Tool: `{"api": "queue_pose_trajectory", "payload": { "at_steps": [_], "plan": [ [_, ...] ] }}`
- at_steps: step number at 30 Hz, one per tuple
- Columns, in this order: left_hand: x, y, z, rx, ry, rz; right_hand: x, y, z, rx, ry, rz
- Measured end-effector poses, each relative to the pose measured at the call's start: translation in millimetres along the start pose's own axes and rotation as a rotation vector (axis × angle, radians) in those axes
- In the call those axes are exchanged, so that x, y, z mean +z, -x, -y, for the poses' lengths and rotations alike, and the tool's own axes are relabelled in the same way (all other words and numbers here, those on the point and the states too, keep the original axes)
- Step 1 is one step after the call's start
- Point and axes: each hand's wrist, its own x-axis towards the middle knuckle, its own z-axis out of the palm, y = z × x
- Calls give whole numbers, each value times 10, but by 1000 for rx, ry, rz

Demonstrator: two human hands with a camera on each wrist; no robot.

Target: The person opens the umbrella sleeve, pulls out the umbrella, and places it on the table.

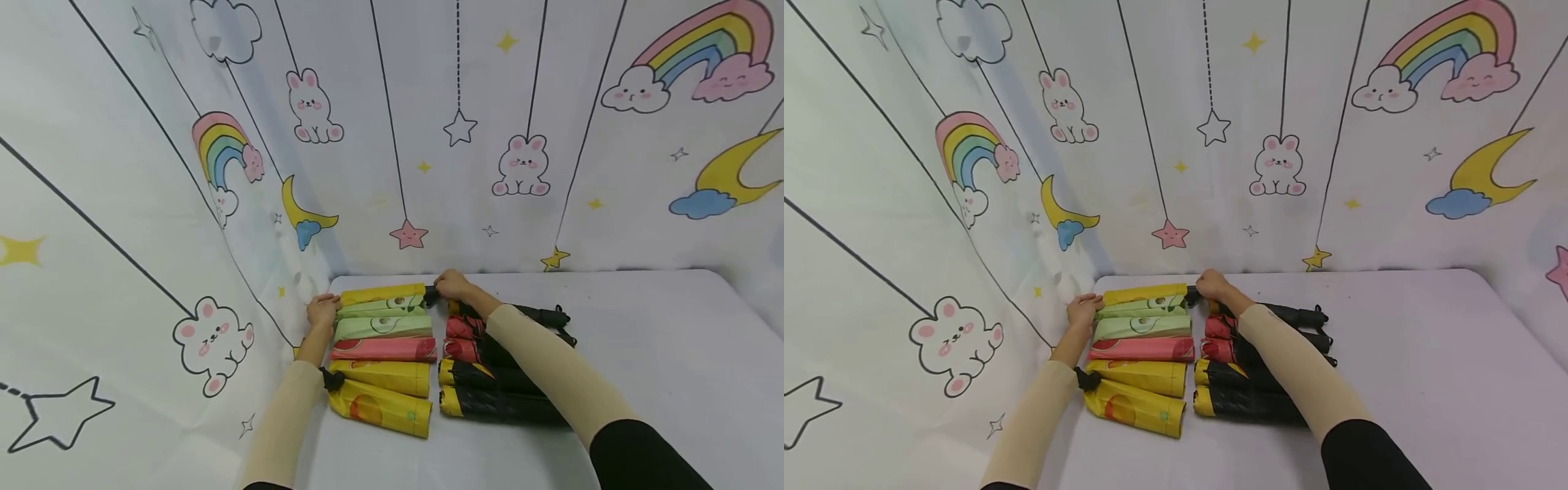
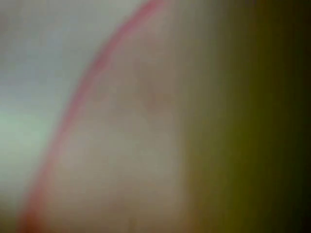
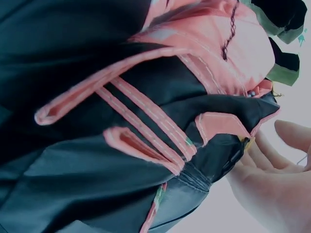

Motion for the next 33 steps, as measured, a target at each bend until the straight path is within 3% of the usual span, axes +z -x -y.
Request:
{"api": "queue_pose_trajectory", "payload": {
  "at_steps": [5, 10, 17, 26, 33],
  "plan": [
    [-3, 3, 17, 13, -42, -30, 8, -3, 30, -26, 14, 56],
    [-12, 3, 19, 35, -49, -27, 24, -52, -1, -20, -44, 40],
    [-32, -2, 57, 10, -56, -15, 21, -103, -68, 83, -213, -23],
    [-16, -10, 78, 9, -16, -25, 50, -85, -51, 88, -496, -43],
    [-21, -12, 84, 12, 8, -27, 78, -78, -26, 95, -592, -23]
  ]
}}
